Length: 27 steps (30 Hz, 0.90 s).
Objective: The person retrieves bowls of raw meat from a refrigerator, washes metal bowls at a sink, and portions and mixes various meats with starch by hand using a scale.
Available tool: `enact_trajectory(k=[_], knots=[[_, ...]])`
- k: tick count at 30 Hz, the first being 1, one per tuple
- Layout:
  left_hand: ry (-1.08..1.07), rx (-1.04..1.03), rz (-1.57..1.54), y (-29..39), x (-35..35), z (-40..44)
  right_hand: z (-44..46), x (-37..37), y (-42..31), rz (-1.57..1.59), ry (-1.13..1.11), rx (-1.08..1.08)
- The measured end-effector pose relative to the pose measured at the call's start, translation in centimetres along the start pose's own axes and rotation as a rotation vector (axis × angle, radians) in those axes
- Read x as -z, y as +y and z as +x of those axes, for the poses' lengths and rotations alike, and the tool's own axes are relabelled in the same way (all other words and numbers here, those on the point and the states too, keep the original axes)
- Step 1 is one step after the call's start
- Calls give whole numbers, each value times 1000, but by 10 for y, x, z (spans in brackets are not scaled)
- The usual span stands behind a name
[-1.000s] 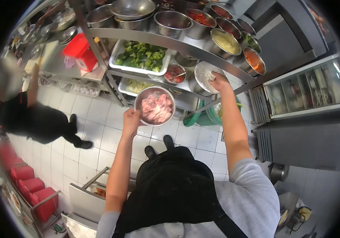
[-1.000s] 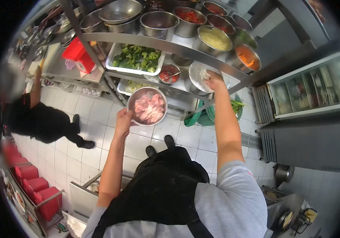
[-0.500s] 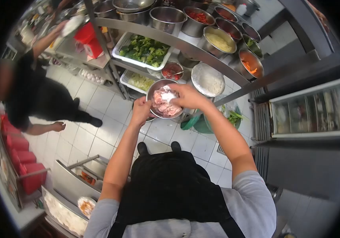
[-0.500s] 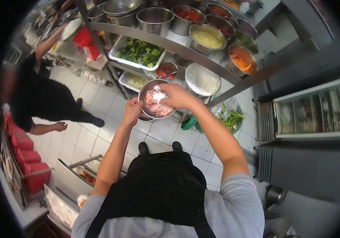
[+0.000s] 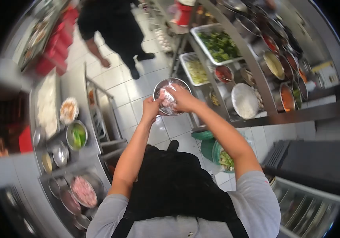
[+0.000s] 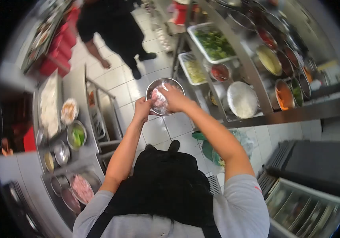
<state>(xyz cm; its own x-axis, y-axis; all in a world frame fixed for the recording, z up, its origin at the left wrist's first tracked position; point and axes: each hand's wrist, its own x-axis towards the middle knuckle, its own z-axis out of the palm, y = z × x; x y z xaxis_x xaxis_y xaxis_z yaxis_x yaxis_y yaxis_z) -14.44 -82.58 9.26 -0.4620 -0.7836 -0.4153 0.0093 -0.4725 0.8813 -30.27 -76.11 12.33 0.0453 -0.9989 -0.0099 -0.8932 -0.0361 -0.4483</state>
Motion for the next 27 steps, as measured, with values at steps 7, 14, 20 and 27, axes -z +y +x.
enact_trajectory(k=[7,14,20,27], knots=[[18,-56,-19,-1,58,-63,24,-47,-51,117,-145,180],[403,-201,-266,-49,126,-152,-2,-67,-136,134,-93,542],[524,-199,-284,-59,146,-224,-20,-127,-193,83,-302,415],[616,-175,-349,-83,179,-257,-24,-107,-235,567,-595,400]])
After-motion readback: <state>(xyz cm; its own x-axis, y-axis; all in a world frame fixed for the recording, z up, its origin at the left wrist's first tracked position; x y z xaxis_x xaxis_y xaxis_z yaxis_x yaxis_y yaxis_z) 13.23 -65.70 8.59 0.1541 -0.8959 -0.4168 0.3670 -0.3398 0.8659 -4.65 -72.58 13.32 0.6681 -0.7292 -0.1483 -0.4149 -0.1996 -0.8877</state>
